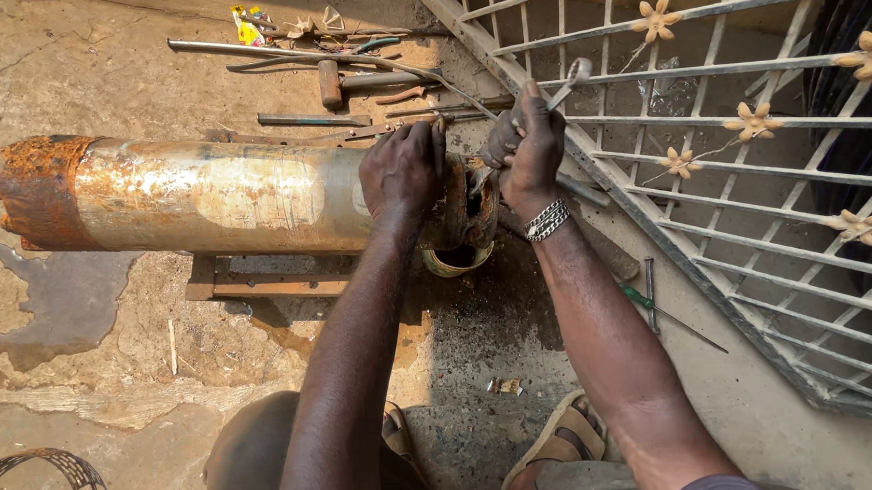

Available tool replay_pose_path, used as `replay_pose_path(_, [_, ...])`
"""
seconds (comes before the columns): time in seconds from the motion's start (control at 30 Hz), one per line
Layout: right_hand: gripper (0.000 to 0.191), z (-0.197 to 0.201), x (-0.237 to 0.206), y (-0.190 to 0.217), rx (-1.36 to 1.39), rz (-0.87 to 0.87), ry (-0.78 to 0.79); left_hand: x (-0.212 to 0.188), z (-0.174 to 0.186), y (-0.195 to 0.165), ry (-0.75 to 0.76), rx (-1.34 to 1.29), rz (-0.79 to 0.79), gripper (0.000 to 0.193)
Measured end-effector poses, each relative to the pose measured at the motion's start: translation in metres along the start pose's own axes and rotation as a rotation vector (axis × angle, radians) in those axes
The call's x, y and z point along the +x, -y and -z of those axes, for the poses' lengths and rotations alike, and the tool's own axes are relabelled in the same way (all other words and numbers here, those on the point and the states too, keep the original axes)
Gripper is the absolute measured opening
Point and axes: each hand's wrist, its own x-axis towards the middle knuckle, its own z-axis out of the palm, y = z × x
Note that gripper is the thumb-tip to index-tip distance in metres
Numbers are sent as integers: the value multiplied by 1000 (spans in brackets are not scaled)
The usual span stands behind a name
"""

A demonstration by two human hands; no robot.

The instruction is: The person works on a large rusty submersible pump cylinder lying on wooden blocks, prying at the end cover with a screwdriver and tapping it with a hammer to loosen it. They then pull the end cover and internal motor component free from the housing and lift the extracted part away.

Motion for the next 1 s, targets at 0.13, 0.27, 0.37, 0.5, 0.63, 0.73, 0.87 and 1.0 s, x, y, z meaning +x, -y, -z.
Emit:
replay_pose_path(0.13, [50, -2, -18, -17, -6, 1, 5, 2, 2, 1, 72, 4, 51, 35])
replay_pose_path(0.27, [58, 5, -116, -38, -536, 760, 425, 3, 7, 0, 155, -11, 65, 31])
replay_pose_path(0.37, [54, 30, -184, -50, -522, 794, 806, 0, 14, 0, 97, -22, -19, 27])
replay_pose_path(0.5, [50, 77, -207, -61, -785, 562, 826, -1, 28, 0, 160, -54, -207, 28])
replay_pose_path(0.63, [30, 121, -198, -52, -1231, -209, 587, -4, 40, -14, 501, 47, -270, 28])
replay_pose_path(0.73, [27, 155, -215, -42, -1520, -438, 327, -9, 37, -41, 444, 347, -372, 20])
replay_pose_path(0.87, [32, 189, -232, -27, -1738, -656, -9, -12, 27, -73, 778, 322, -158, 28])
replay_pose_path(1.0, [36, 218, -228, -12, -1824, -884, -149, -5, 20, -85, 794, 358, -95, 26])
